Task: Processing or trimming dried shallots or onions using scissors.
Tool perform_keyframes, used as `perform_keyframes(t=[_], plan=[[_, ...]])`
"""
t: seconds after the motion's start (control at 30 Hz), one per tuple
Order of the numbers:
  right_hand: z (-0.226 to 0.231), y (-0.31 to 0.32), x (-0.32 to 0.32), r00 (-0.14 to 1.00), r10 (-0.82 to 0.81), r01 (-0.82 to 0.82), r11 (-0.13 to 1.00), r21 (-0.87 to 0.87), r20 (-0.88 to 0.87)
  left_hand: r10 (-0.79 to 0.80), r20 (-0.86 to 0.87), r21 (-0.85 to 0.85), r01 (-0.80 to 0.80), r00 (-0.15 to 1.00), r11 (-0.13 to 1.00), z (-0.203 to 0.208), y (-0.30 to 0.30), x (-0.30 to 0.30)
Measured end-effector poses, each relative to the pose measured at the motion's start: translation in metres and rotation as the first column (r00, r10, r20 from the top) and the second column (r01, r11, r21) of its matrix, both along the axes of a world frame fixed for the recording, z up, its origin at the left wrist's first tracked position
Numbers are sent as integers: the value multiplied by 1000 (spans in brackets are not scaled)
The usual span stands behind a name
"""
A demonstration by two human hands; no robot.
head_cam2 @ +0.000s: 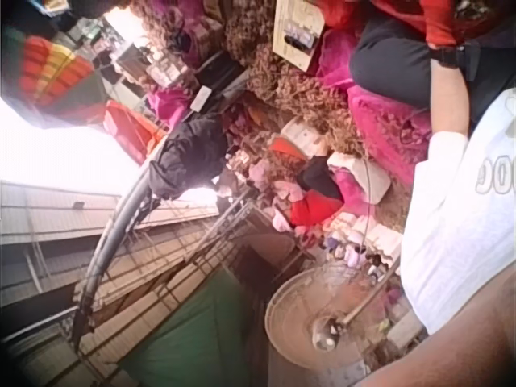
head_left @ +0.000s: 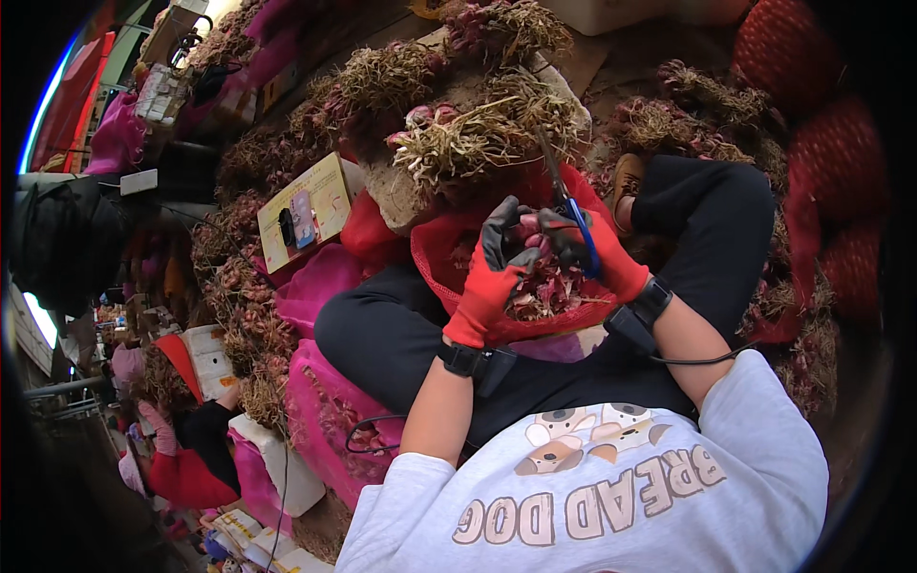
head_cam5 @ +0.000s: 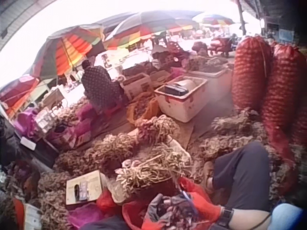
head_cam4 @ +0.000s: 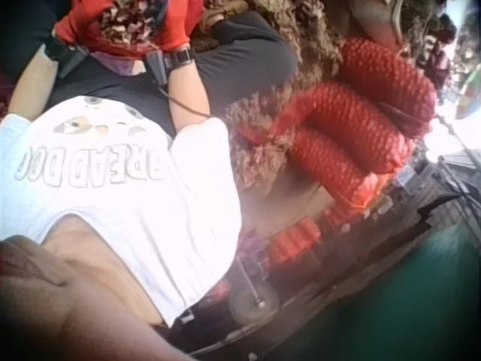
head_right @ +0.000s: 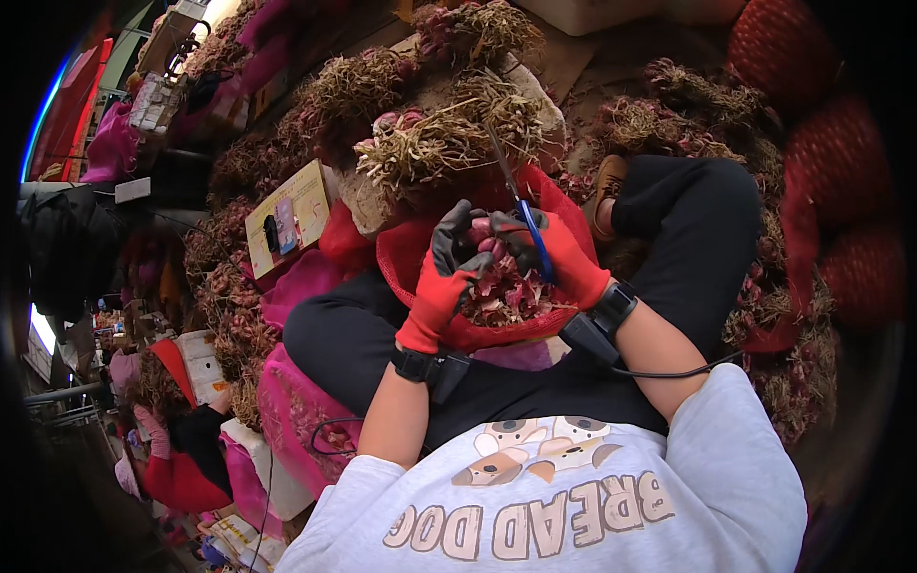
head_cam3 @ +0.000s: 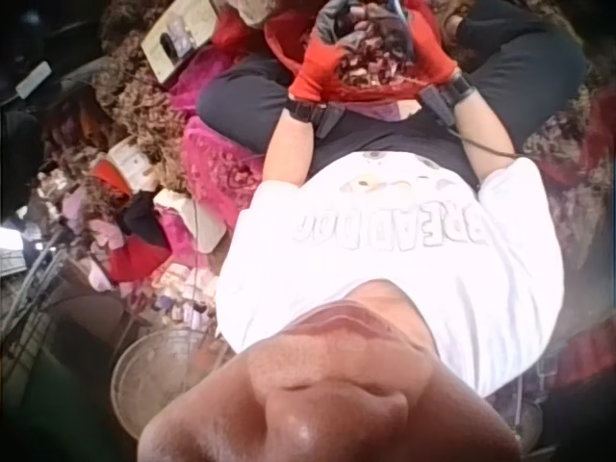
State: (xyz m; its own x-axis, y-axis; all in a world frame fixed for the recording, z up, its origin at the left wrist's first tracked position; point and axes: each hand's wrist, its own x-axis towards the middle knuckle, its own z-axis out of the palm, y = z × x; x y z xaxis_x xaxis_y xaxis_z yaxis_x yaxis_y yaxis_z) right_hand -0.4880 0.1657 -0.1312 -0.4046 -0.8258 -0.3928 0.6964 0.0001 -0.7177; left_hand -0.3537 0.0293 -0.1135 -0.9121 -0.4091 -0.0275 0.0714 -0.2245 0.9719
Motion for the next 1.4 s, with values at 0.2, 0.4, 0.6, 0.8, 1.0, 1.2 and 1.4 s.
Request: perform_keyframes(t=[0.2, 0.4, 0.6, 0.8, 1.0, 1.2, 1.4], plan=[[9, 0, 1, 935, -49, 45, 999, -20, -351, -123, 122, 470, 52, 985, 881, 3, 2, 0], [13, -1, 3, 925, -25, 42, 998, 37, -380, -217, -69, 545, 219, 974, 809, 8, -1, 7], [7, -1, 2, 908, -10, 41, 997, 66, -418, -169, 8, 390, 152, 986, 908, 3, 5, 1], [16, 2, 4, 882, -10, 31, 999, 37, -471, -238, 191, 633, 66, 952, 771, 5, 0, 1], [29, -1, 4, 909, 135, -67, 981, 181, -394, -61, 116, 780, -53, 991, 624, -5, -1, 6], [29, 32, -8, -41, 654, 396, 705, 589, -755, 185, 111, 765, -202, 977, 612, -1, -36, 11], [68, 39, -10, -68, 431, 180, 892, 413, -900, 237, 78, 698, -223, 968, 680, -5, -49, 16]])
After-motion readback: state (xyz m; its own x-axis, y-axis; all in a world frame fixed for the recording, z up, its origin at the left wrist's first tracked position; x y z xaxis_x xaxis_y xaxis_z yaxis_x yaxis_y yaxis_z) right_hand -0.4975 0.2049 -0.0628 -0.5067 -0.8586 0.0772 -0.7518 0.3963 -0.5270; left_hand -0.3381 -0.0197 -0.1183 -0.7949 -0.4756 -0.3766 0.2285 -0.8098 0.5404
